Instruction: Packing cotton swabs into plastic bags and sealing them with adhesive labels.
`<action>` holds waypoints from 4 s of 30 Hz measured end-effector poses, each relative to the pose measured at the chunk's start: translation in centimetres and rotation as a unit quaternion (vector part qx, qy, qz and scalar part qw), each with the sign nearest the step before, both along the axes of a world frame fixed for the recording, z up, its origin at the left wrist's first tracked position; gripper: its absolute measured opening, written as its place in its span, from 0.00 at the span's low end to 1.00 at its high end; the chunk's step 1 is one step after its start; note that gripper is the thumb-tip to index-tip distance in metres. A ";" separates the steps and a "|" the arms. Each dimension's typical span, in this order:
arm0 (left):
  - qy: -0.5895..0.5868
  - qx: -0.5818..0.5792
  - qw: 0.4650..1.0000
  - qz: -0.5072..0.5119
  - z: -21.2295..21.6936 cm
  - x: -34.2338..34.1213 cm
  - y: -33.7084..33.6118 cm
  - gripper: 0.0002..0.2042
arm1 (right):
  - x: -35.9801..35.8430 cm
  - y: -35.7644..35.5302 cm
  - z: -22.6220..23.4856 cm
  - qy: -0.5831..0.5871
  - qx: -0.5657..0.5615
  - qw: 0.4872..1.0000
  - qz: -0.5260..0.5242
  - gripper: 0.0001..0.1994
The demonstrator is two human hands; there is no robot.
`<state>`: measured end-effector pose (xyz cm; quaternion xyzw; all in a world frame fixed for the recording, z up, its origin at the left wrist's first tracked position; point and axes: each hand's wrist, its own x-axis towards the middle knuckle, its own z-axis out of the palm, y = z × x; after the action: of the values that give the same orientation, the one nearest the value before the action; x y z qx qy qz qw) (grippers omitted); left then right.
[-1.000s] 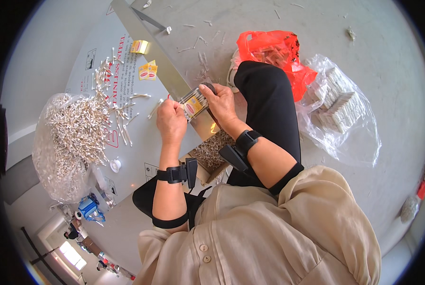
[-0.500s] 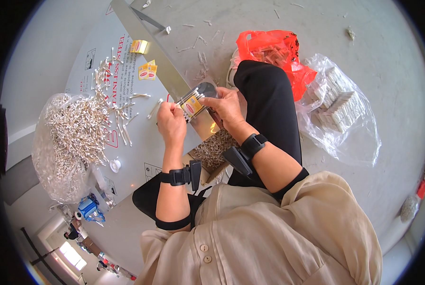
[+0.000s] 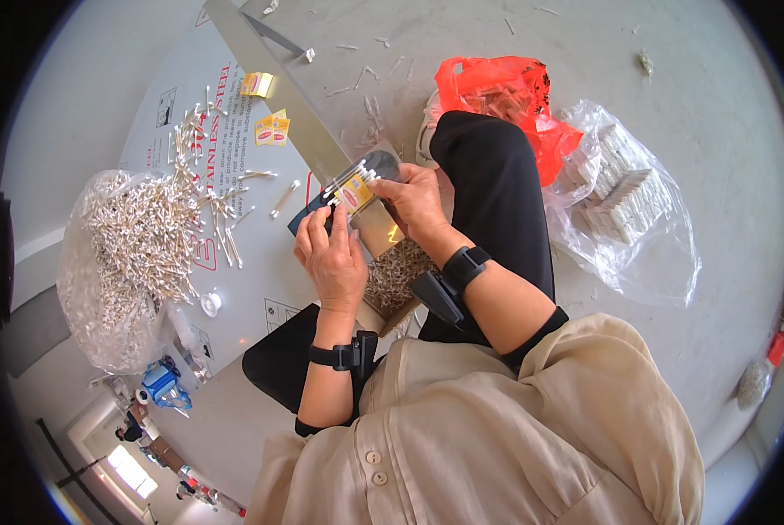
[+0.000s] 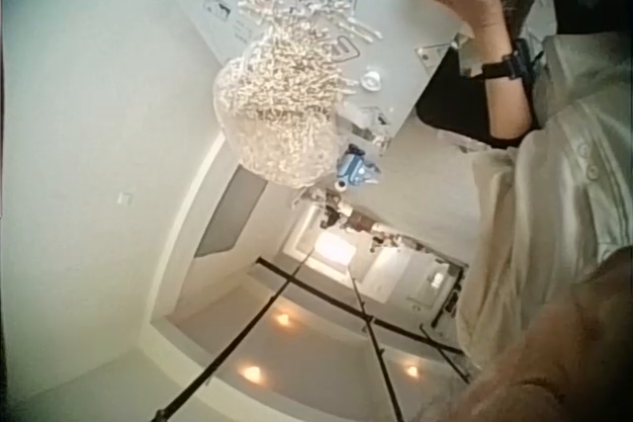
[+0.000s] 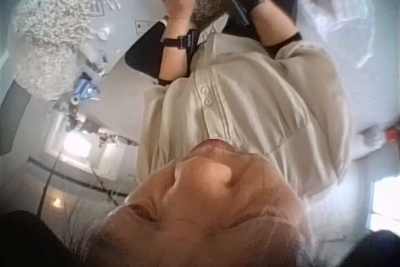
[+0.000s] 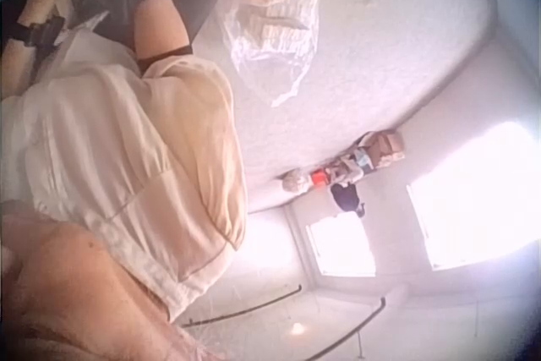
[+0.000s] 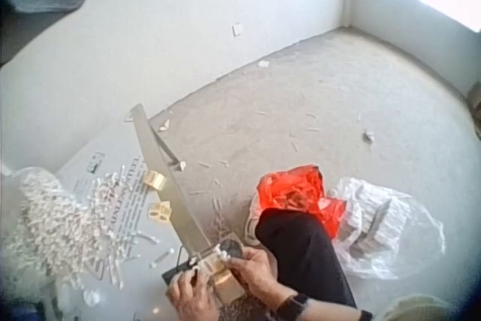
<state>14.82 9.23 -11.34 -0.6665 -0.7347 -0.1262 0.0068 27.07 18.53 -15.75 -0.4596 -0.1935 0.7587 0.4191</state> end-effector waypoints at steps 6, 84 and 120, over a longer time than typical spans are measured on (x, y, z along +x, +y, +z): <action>-0.009 0.011 1.000 -0.001 0.5 0.1 0.2 0.21 | 0.3 0.0 0.1 -0.010 0.002 1.000 0.007 0.06; -0.019 -0.054 0.997 0.051 -1.5 -0.1 0.5 0.40 | -0.1 0.5 -1.1 -0.024 0.004 0.999 0.028 0.07; -0.001 -0.100 0.994 0.051 -2.1 1.0 -0.2 0.44 | 0.2 0.8 -0.4 -0.063 0.024 0.997 0.043 0.05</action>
<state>15.81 9.01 -13.40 -0.6251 -0.7770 -0.0520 -0.0537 27.27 19.34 -16.19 -0.4878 -0.2571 0.7407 0.3839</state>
